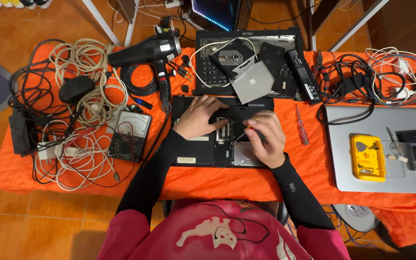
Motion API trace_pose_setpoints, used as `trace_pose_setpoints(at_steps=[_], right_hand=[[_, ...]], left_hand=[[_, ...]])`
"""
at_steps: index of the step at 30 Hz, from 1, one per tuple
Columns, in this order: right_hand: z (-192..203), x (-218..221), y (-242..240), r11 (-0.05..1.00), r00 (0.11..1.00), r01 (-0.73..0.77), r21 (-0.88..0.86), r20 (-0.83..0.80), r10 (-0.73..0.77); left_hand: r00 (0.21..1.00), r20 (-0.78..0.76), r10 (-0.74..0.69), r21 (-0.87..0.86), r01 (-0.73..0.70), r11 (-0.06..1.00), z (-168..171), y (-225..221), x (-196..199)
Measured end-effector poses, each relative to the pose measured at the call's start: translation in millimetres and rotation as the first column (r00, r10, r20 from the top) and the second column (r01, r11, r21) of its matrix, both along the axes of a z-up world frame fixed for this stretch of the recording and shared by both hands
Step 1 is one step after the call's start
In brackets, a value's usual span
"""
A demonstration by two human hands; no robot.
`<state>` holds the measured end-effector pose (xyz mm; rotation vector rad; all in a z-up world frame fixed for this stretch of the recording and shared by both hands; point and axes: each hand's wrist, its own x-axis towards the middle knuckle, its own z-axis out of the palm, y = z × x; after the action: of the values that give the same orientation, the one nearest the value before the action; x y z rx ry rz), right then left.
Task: Disassembling and inspecting internal components of a laptop on a repair bench.
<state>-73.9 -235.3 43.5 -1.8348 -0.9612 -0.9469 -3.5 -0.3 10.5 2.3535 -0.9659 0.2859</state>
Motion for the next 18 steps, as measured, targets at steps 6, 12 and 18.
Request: trace_pose_setpoints(at_steps=[6, 12, 18], right_hand=[[14.0, -2.3, -0.6, 0.999, 0.999, -0.036, -0.041, 0.034, 0.037], [38.0, -0.4, 3.6, 0.970, 0.983, -0.150, -0.192, 0.074, 0.166], [43.1, 2.4, -1.1, 0.950, 0.981, -0.154, -0.273, 0.070, 0.179]], left_hand=[[0.998, 0.061, -0.002, -0.053, 0.005, 0.999, 3.5, -0.7, -1.9], [0.997, 0.075, -0.004, -0.066, 0.008, 0.998, 1.9, 0.3, -3.9], [0.996, 0.091, 0.007, -0.049, -0.002, 0.999, 5.2, -0.8, -2.6]])
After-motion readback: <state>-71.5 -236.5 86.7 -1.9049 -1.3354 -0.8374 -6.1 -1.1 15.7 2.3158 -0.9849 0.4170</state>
